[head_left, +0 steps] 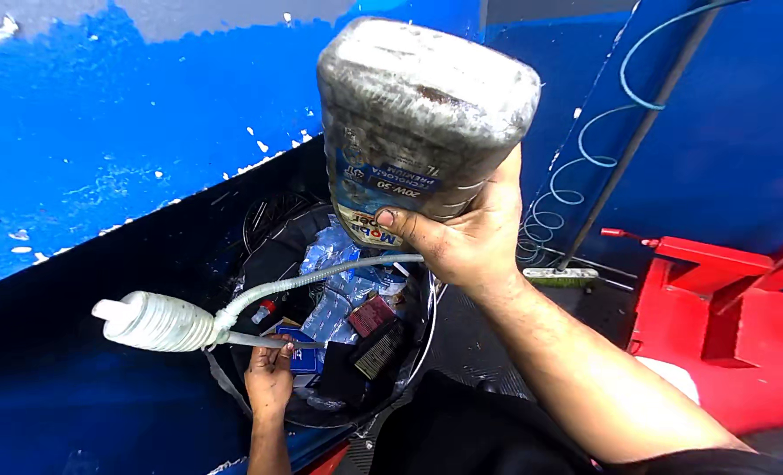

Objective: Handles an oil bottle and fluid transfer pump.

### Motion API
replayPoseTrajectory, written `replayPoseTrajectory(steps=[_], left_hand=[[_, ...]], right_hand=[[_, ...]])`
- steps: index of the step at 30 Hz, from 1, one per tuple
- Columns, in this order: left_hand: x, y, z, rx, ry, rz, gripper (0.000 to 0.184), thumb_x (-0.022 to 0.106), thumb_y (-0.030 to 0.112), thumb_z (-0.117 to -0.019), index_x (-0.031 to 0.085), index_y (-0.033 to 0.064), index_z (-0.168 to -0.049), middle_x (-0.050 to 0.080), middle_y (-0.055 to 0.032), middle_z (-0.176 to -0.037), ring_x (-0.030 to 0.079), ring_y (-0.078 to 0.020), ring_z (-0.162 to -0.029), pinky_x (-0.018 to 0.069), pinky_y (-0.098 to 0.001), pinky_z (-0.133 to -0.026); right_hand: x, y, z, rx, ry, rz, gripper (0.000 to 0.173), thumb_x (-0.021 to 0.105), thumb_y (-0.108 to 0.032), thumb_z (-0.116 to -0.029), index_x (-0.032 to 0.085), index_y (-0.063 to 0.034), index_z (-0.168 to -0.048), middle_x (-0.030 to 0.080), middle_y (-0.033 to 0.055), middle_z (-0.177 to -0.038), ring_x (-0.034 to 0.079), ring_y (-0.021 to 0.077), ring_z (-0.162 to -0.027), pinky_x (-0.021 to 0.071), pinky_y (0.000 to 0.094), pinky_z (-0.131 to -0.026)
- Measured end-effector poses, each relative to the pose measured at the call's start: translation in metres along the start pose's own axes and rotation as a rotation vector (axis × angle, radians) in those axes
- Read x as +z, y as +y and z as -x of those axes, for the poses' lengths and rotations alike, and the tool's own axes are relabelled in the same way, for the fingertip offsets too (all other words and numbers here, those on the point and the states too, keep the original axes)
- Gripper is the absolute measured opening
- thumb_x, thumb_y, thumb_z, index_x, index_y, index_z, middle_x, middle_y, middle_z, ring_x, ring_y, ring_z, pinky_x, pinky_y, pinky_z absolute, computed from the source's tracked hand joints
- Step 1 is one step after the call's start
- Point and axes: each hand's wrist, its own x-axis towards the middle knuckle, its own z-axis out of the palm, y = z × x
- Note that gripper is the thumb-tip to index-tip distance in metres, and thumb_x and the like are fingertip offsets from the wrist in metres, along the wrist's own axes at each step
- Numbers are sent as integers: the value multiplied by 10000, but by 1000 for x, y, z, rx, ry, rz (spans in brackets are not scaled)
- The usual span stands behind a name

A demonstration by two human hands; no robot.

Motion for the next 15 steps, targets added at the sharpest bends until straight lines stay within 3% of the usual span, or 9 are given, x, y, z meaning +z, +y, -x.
replayPoseTrajectory(steps=[15], left_hand=[[-28,1,5,51,128,-49,273,685,-47,-909,628,-31,-1176,750,-93,-1023,749,-151,-915,649,-334,-836]], right_hand=[[-18,27,3,34,-5,143,871,938,-136,-706,429,20,-1395,692,89,-1209,706,179,-1113,631,400,-967]])
